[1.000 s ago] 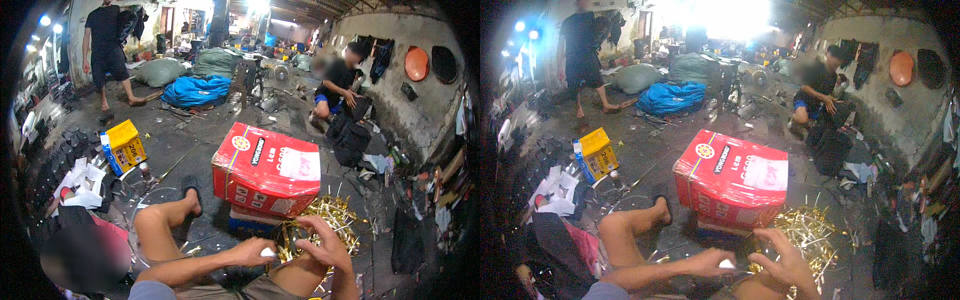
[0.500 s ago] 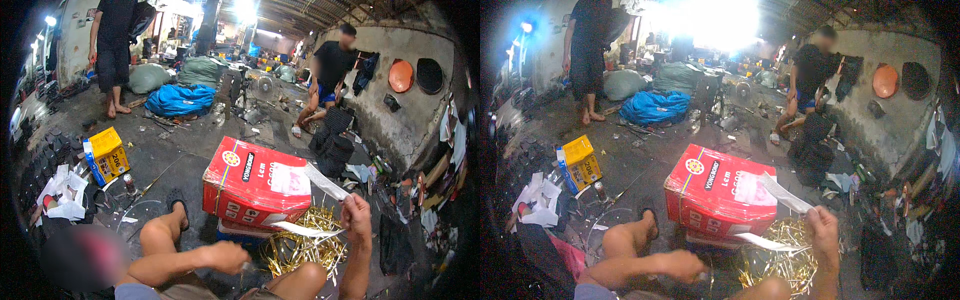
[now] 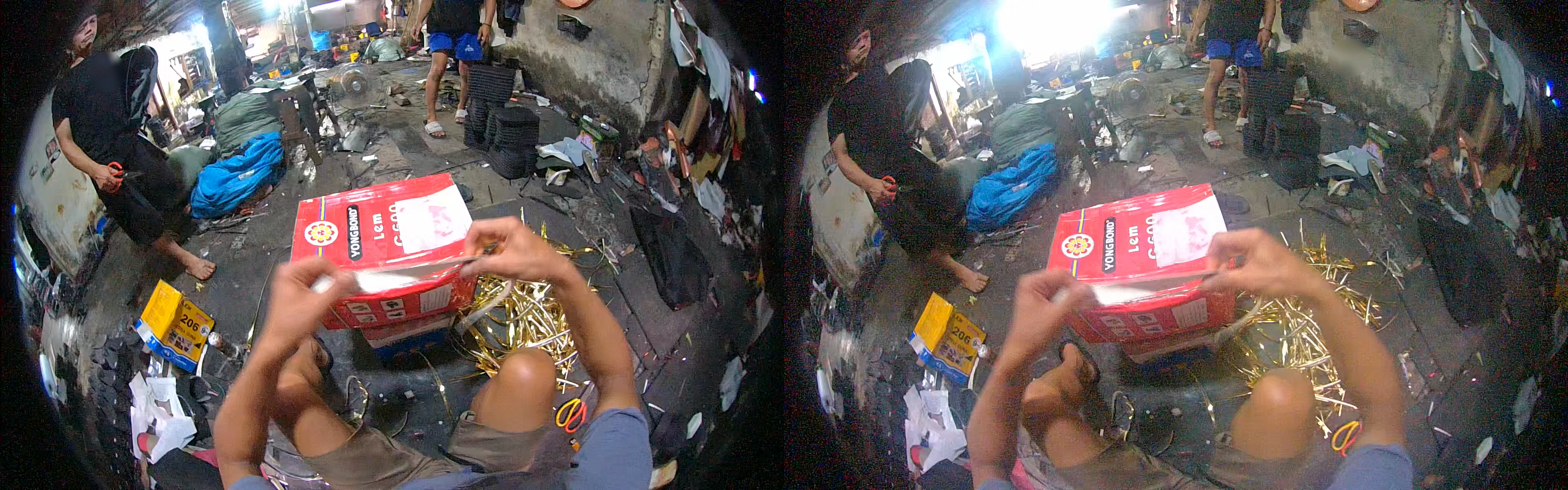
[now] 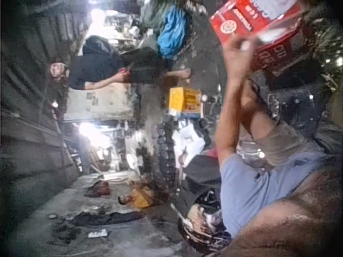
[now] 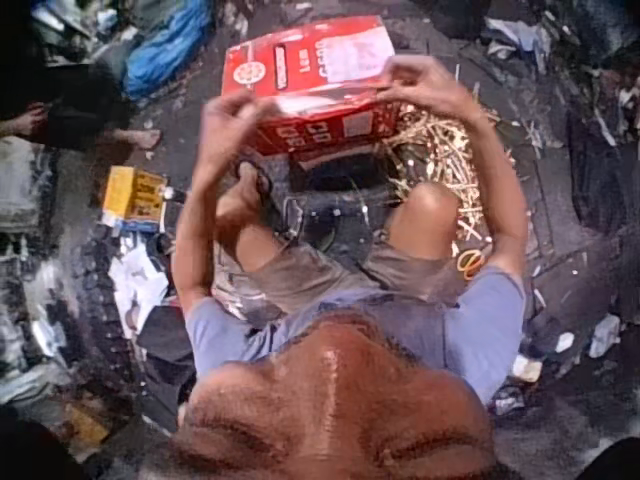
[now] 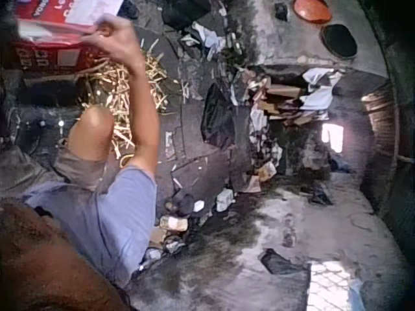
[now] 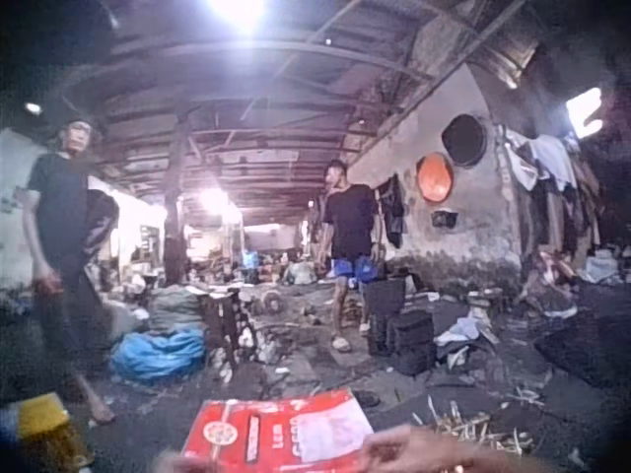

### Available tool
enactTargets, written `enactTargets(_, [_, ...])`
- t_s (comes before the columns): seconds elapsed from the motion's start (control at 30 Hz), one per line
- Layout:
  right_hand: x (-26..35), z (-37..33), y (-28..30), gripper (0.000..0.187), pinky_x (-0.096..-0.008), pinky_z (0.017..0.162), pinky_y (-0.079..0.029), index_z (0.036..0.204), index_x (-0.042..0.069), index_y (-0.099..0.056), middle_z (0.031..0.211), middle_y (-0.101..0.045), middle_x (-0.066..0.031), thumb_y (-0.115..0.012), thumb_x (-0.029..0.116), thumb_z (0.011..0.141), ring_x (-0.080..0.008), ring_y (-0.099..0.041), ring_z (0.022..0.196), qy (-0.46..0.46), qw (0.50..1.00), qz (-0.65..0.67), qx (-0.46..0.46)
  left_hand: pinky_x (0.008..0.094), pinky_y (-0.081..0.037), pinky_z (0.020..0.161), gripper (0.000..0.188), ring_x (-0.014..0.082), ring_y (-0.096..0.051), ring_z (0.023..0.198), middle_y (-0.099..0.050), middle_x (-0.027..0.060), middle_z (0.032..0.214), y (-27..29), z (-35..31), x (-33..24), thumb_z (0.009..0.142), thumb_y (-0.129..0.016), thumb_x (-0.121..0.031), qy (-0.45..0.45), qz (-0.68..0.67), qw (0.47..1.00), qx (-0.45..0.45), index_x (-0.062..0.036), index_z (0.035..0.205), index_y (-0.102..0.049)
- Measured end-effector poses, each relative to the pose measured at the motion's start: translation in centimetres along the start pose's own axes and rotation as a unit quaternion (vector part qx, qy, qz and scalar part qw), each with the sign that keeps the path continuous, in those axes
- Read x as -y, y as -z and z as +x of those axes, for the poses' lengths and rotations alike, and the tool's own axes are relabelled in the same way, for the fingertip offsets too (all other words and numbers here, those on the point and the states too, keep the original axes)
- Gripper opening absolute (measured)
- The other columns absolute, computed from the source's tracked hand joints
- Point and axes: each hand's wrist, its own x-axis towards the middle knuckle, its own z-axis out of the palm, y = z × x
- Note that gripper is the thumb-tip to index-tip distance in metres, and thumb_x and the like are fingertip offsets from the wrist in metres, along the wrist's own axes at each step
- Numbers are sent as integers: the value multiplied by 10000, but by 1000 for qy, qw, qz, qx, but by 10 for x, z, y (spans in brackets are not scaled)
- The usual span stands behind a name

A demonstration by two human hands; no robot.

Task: The person wraps a red cardboard box with white tape, repeatedly folding and pressing the tape around the box edges. The person adjusts the box position and continues applying tape to secure it.

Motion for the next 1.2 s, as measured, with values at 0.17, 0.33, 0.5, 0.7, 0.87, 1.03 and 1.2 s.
enactTargets(0.17, [-24, 30, 38, 212, -228, 537, -500, 973, 26, -724, 845, -747, -39, -766, 234, 958, -73, -646, 638, -103, 990, 92, 25, 268, -519, 673, 180, 65, -642, 701, -756, 61, 786, 93, 58, 53, 876, -763, -171, -15, 124, 992, -10, -1, 815, -765])
enactTargets(0.33, [-55, 63, 49, 250, -273, 626, -548, 1013, 9, -746, 896, -770, -66, -731, 255, 977, -113, -711, 750, -130, 990, 46, 27, 400, -528, 755, 149, 205, -688, 777, -760, 101, 845, 109, 93, 72, 815, -751, -161, 76, 414, 905, -53, -19, 841, -786])
enactTargets(0.5, [-57, 90, 24, 325, -423, 803, -589, 1082, 107, -797, 964, -785, -153, -765, 358, 878, -296, -762, 904, -32, 953, -301, -5, 448, -451, 996, 530, 340, -591, 1161, -631, 158, 1218, 20, 133, 68, 677, -818, -107, -261, 509, 797, -193, -90, 1198, -716])
enactTargets(0.7, [-49, 89, -12, 423, -486, 811, -563, 1096, 152, -696, 949, -754, -157, -838, 406, 790, -372, -727, 908, -81, 913, -374, -144, 366, -580, 759, 500, 208, -678, 904, -707, 141, 1068, -133, 168, 59, 845, -731, -84, -179, 2, 981, 79, -34, 1308, -548])
enactTargets(0.87, [-55, 67, 7, 303, -455, 806, -550, 1040, 168, -729, 927, -721, -95, -805, 356, 815, -325, -700, 930, -28, 913, -375, -156, 385, -539, 731, 330, 225, -647, 840, -668, 119, 891, -149, 154, 53, 830, -768, -155, -130, -19, 989, 66, -4, 1107, -670])
enactTargets(1.03, [-59, 53, 14, 221, -438, 823, -548, 970, 142, -781, 941, -706, -84, -799, 300, 815, -304, -686, 940, 20, 918, -360, -165, 412, -511, 757, 260, 294, -628, 815, -651, 141, 882, -153, 150, 50, 840, -777, -221, -220, 67, 973, 23, -11, 989, -737])
enactTargets(1.2, [-57, 48, 14, 199, -384, 704, -521, 989, 93, -798, 893, -655, -94, -815, 224, 840, -266, -657, 787, 83, 911, -367, -167, 396, -535, 771, 170, 287, -664, 859, -665, 141, 934, -153, 145, 56, 878, -748, -157, -240, 71, 968, 25, -15, 971, -750])
